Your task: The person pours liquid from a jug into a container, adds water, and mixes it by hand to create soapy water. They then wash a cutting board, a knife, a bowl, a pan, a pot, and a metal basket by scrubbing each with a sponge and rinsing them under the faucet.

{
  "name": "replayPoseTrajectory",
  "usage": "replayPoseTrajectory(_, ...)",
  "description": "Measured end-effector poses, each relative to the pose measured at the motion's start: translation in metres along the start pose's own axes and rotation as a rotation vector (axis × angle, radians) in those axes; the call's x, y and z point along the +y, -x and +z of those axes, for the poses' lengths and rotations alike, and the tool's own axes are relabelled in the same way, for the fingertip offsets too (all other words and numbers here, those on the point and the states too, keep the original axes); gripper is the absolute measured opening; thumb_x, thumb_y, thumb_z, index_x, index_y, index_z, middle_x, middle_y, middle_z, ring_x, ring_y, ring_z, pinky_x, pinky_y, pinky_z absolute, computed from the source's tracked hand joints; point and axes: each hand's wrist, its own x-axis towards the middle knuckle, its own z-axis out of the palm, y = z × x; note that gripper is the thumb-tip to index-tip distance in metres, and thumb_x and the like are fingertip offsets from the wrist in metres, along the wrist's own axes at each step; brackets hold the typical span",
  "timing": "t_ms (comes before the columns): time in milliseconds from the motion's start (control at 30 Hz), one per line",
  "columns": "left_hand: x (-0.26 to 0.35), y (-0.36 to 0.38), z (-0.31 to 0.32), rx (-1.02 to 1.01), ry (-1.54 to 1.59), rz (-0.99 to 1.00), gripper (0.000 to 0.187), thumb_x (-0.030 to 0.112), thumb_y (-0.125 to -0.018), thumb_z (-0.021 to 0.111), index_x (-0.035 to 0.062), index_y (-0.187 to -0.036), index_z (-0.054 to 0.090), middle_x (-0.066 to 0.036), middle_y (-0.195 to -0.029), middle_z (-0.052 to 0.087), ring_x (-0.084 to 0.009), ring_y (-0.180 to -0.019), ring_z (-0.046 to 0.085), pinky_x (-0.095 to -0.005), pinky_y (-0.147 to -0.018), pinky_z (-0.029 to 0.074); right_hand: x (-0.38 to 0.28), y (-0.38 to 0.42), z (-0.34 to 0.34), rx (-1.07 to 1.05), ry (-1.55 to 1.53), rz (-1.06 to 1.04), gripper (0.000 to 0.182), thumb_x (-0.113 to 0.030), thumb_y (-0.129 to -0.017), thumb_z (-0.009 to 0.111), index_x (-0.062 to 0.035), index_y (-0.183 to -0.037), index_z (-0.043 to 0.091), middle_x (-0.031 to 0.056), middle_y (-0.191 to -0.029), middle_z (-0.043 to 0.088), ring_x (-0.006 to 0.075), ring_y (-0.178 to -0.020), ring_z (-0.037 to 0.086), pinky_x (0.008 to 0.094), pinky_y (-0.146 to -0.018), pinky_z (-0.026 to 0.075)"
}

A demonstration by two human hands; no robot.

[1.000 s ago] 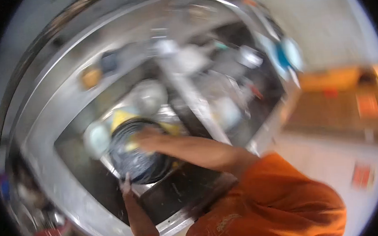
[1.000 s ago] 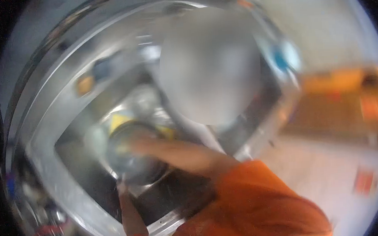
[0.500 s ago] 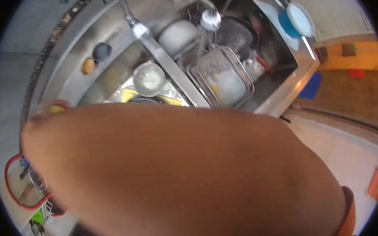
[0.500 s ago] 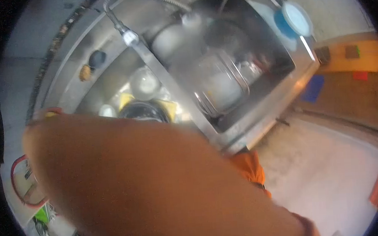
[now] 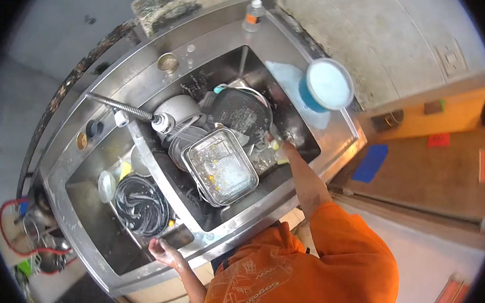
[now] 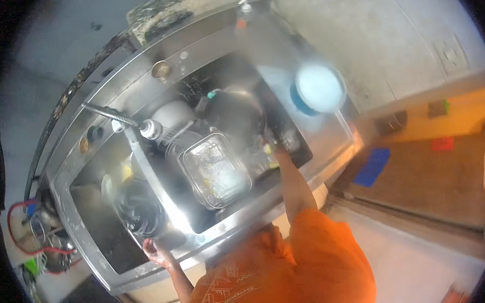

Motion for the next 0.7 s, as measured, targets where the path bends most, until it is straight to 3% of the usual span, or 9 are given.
replayPoseTrajectory(100,0.029,0.032,0.013,-0.062,0.068,-0.061,0.02,0.002,-0.085,0.053,0.0009,-0.105,0.05,-0.006,-0.095,0.055,-0.0133,-0.087,0.052,-0.0252,-0.079,0.042,-0.11,0.072,-0.192,-0.364,0.217,0.001,0.06,-0.038,-0.064,0.074,-0.001,-0.11,0.061,0.0189,-0.113,0.061,0.0271,-0.101,0.062,0.0379,-0.086,0.049)
replayPoseTrajectory(200,0.073,0.055,0.044,-0.21,-0.013,-0.14,0.018,0.002,-0.085,0.054,0.0023,-0.103,0.051,-0.005,-0.095,0.055,-0.0122,-0.087,0.051,-0.025,-0.076,0.043,-0.142,0.079,-0.28,-0.627,0.186,-0.143,0.055,-0.039,-0.066,0.073,0.0013,-0.102,0.064,0.0211,-0.107,0.063,0.0295,-0.096,0.064,0.0391,-0.082,0.05)
replayPoseTrajectory(233,0.077,0.06,0.057,-0.301,-0.027,-0.117,0.016,0.004,-0.086,0.055,0.0028,-0.101,0.052,-0.004,-0.093,0.056,-0.012,-0.085,0.051,-0.0255,-0.076,0.043,-0.152,0.085,-0.301,-0.641,0.276,-0.386,0.049,-0.037,-0.066,0.072,0.0031,-0.093,0.066,0.0244,-0.096,0.065,0.033,-0.092,0.065,0.0403,-0.078,0.05)
replayPoseTrajectory(400,0.149,0.1,0.144,-0.822,-0.251,0.012,0.016,0.014,-0.087,0.057,0.0006,-0.096,0.057,-0.01,-0.085,0.062,-0.0169,-0.078,0.058,-0.0309,-0.073,0.047,-0.187,0.141,-0.393,-0.245,0.289,-0.338,0.047,-0.035,-0.065,0.072,0.0044,-0.089,0.064,0.0265,-0.089,0.064,0.036,-0.086,0.064,0.0426,-0.074,0.05)
replayPoseTrajectory(467,0.158,0.116,0.178,-1.074,-0.118,-0.109,0.025,0.018,-0.087,0.059,-0.0019,-0.103,0.057,-0.014,-0.093,0.064,-0.0198,-0.084,0.061,-0.0321,-0.077,0.048,-0.221,0.19,-0.451,-0.139,0.46,-0.406,0.044,-0.033,-0.068,0.07,0.0022,-0.093,0.062,0.024,-0.085,0.064,0.0354,-0.083,0.064,0.0441,-0.071,0.05)
replayPoseTrajectory(533,0.137,0.143,0.225,-1.181,0.0,-0.25,0.036,0.027,-0.088,0.058,-0.0025,-0.109,0.057,-0.014,-0.099,0.065,-0.0206,-0.09,0.062,-0.0333,-0.081,0.048,-0.204,0.216,-0.449,0.004,0.431,-0.457,0.042,-0.032,-0.069,0.069,0.0004,-0.094,0.061,0.0219,-0.084,0.064,0.0351,-0.082,0.064,0.0447,-0.07,0.05)
replayPoseTrajectory(600,0.164,0.146,0.261,-1.335,0.27,-1.071,0.05,0.038,-0.087,0.058,-0.0018,-0.116,0.053,-0.014,-0.104,0.064,-0.0223,-0.097,0.061,-0.0356,-0.085,0.048,-0.191,0.238,-0.447,0.145,0.26,-0.509,0.041,-0.032,-0.071,0.068,-0.0012,-0.096,0.06,0.0189,-0.082,0.065,0.0353,-0.08,0.064,0.0444,-0.069,0.05)
replayPoseTrajectory(633,0.177,0.148,0.274,-1.339,0.293,-1.064,0.05,0.038,-0.087,0.058,-0.0018,-0.116,0.053,-0.014,-0.104,0.064,-0.0223,-0.097,0.061,-0.0356,-0.085,0.048,-0.189,0.247,-0.446,0.144,0.134,-0.513,0.041,-0.033,-0.071,0.069,-0.001,-0.096,0.06,0.018,-0.082,0.065,0.0358,-0.079,0.064,0.0435,-0.068,0.05)
replayPoseTrajectory(700,0.196,0.144,0.293,-1.343,1.013,-1.352,0.057,0.043,-0.087,0.057,-0.0005,-0.123,0.048,-0.015,-0.104,0.064,-0.024,-0.099,0.059,-0.0362,-0.085,0.048,-0.235,0.287,-0.453,0.11,-0.197,-0.383,0.039,-0.031,-0.073,0.071,-0.0009,-0.096,0.06,0.0155,-0.077,0.065,0.0306,-0.072,0.065,0.0394,-0.064,0.051)
